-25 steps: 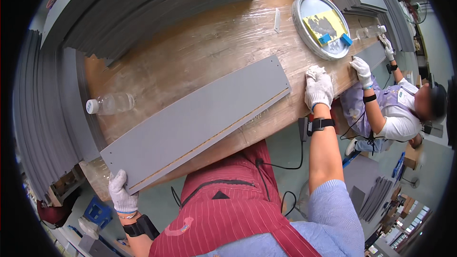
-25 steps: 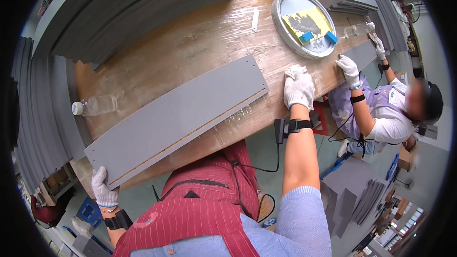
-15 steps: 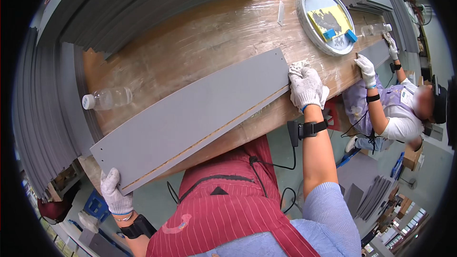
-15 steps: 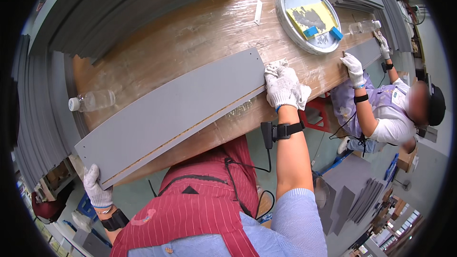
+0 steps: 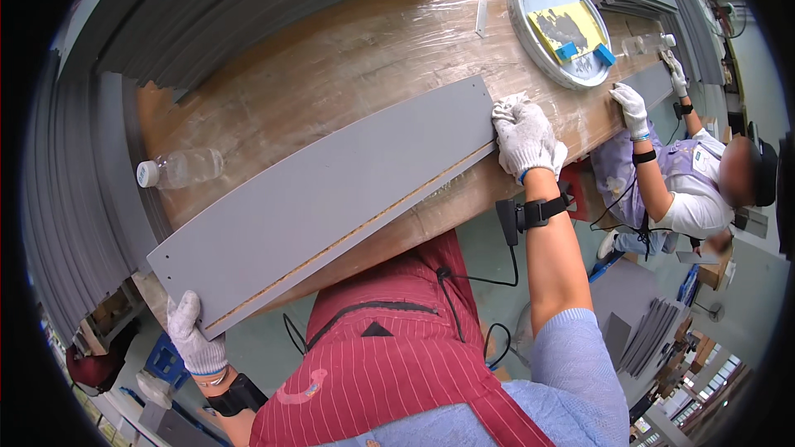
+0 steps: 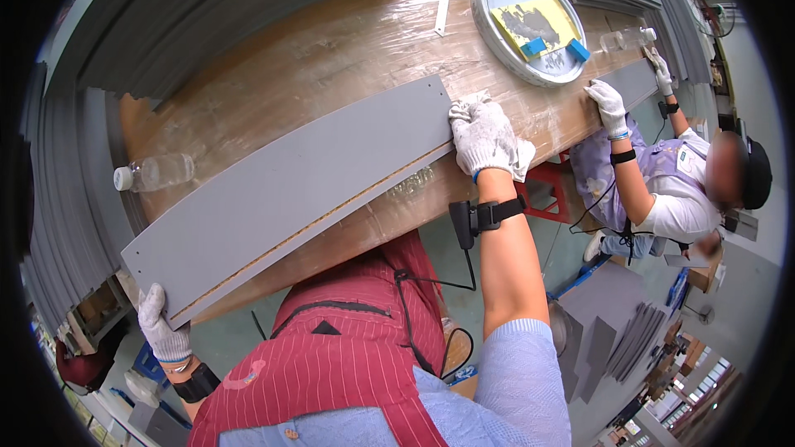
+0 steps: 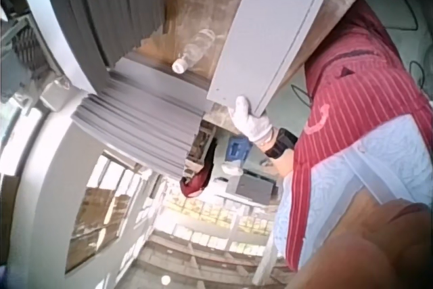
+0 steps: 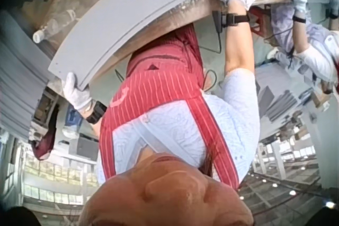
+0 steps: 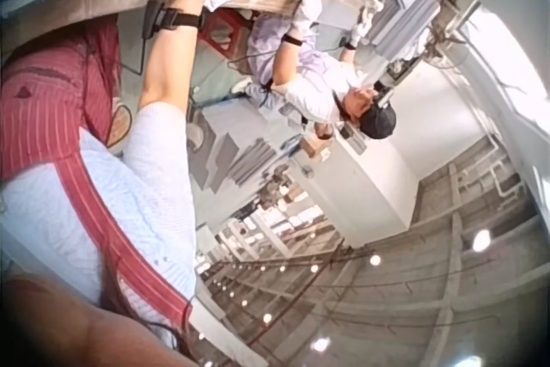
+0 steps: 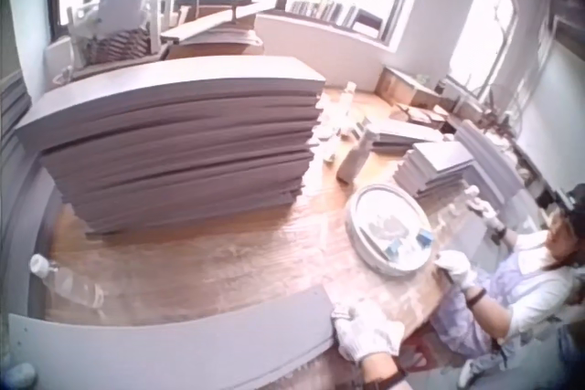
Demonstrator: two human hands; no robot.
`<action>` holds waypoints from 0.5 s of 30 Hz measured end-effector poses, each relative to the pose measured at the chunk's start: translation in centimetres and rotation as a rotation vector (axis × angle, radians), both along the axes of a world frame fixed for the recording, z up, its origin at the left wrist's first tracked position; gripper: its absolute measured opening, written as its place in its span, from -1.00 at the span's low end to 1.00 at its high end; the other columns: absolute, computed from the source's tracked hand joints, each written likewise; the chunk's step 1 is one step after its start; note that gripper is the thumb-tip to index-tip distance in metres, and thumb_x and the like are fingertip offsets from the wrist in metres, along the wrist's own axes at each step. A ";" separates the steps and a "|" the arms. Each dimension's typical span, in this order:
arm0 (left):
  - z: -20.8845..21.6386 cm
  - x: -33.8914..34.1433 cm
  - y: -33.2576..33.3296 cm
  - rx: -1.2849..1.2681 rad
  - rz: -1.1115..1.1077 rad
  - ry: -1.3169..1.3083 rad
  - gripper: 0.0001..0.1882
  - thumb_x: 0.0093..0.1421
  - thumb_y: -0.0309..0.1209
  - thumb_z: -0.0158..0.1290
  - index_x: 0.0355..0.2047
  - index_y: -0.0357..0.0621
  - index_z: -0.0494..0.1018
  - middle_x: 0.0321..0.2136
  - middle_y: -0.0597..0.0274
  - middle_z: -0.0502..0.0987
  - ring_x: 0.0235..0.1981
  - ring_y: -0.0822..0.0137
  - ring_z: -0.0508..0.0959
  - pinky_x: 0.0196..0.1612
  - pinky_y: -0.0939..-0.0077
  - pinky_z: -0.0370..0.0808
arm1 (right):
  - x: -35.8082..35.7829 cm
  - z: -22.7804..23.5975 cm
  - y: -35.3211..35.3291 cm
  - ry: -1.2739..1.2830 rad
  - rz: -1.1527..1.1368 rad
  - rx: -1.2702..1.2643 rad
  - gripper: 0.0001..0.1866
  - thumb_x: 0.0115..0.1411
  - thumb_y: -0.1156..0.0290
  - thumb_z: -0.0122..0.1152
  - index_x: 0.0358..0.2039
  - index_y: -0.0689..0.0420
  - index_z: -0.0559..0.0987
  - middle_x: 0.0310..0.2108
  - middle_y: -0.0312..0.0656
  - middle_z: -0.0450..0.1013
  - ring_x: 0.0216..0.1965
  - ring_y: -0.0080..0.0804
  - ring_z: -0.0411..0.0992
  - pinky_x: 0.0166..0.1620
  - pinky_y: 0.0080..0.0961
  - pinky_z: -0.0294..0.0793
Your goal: The person sands the edges of a grey metal panel using a blue sanding block and then wipes the surface with a white cloth. They repeat this process on multiple panels, stacking the finished ones on the table. The person wears white gloves and a red apron while working at a wooden workbench.
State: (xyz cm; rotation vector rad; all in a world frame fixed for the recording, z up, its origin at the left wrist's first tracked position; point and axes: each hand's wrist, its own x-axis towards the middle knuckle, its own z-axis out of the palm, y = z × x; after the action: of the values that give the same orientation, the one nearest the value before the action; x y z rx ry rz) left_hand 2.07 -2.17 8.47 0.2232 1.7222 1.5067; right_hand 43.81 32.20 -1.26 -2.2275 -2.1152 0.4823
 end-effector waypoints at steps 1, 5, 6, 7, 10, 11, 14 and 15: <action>-0.1 0.0 -0.2 -0.003 -0.002 0.003 -0.46 0.23 -0.42 0.06 0.20 -0.38 0.32 -0.05 0.06 0.55 -0.06 0.24 0.59 0.11 0.33 0.49 | -0.3 0.4 0.1 -0.003 -0.002 -0.015 -0.62 0.27 0.09 0.13 -0.14 0.13 0.67 -0.05 0.11 0.53 -0.02 0.11 0.49 0.08 -0.13 0.47; 0.0 0.3 0.0 0.021 0.019 -0.014 -0.47 0.24 -0.43 0.06 0.20 -0.39 0.32 -0.04 0.05 0.55 -0.05 0.23 0.59 0.11 0.34 0.49 | -0.5 0.7 0.4 -0.028 -0.001 -0.045 -0.60 0.27 0.08 0.13 -0.11 0.13 0.66 -0.04 0.10 0.52 -0.01 0.08 0.49 0.08 -0.13 0.47; -0.1 0.3 -0.1 0.023 0.019 -0.012 -0.47 0.24 -0.44 0.06 0.20 -0.39 0.32 -0.04 0.04 0.55 -0.05 0.22 0.59 0.12 0.34 0.49 | -0.4 0.5 0.3 0.009 0.034 -0.039 -0.59 0.28 0.08 0.12 -0.09 0.12 0.65 -0.03 0.10 0.52 0.00 0.08 0.49 0.08 -0.13 0.47; -0.2 0.3 -0.3 0.025 0.019 -0.010 -0.47 0.24 -0.44 0.06 0.20 -0.39 0.32 -0.04 0.04 0.55 -0.05 0.22 0.59 0.12 0.33 0.49 | -0.4 0.5 0.2 0.045 0.069 -0.033 -0.58 0.28 0.07 0.11 -0.08 0.12 0.65 -0.03 0.10 0.52 0.00 0.08 0.49 0.08 -0.14 0.47; -0.3 0.2 -0.4 0.024 0.042 -0.035 -0.48 0.24 -0.46 0.05 0.19 -0.39 0.32 -0.04 0.03 0.55 -0.04 0.22 0.59 0.12 0.32 0.49 | -0.4 0.6 0.4 -0.076 0.022 -0.048 -0.60 0.28 0.10 0.12 -0.03 0.10 0.63 -0.01 0.07 0.52 0.01 0.06 0.49 0.07 -0.16 0.47; -0.2 0.2 -0.3 0.034 0.041 -0.037 -0.49 0.24 -0.47 0.05 0.19 -0.39 0.32 -0.05 0.03 0.55 -0.05 0.23 0.60 0.12 0.32 0.50 | -0.1 0.1 0.5 -0.105 0.006 -0.031 -0.60 0.28 0.10 0.13 -0.03 0.10 0.63 -0.02 0.06 0.53 0.01 0.05 0.49 0.07 -0.16 0.48; 0.4 1.0 0.4 0.059 0.060 -0.045 -0.51 0.23 -0.48 0.05 0.17 -0.40 0.33 -0.07 0.03 0.56 -0.08 0.24 0.61 0.09 0.33 0.53 | -1.1 -0.4 -0.6 0.042 0.137 0.083 -0.65 0.24 0.12 0.21 -0.16 0.13 0.66 -0.15 0.04 0.55 -0.09 0.05 0.51 -0.01 -0.13 0.51; 0.4 0.9 0.4 0.064 0.073 -0.057 -0.52 0.23 -0.49 0.05 0.16 -0.40 0.34 -0.08 0.04 0.56 -0.09 0.24 0.62 0.07 0.34 0.54 | -2.6 0.2 -1.7 0.117 0.204 0.080 -0.66 0.23 0.12 0.23 -0.19 0.13 0.67 -0.18 0.03 0.55 -0.12 0.05 0.52 -0.04 -0.13 0.52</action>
State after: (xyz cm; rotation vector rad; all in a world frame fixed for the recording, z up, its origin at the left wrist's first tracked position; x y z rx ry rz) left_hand 2.96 -1.74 8.84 0.1504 1.6551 1.6074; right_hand 41.22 30.45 -1.04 -1.9031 -2.2686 0.5124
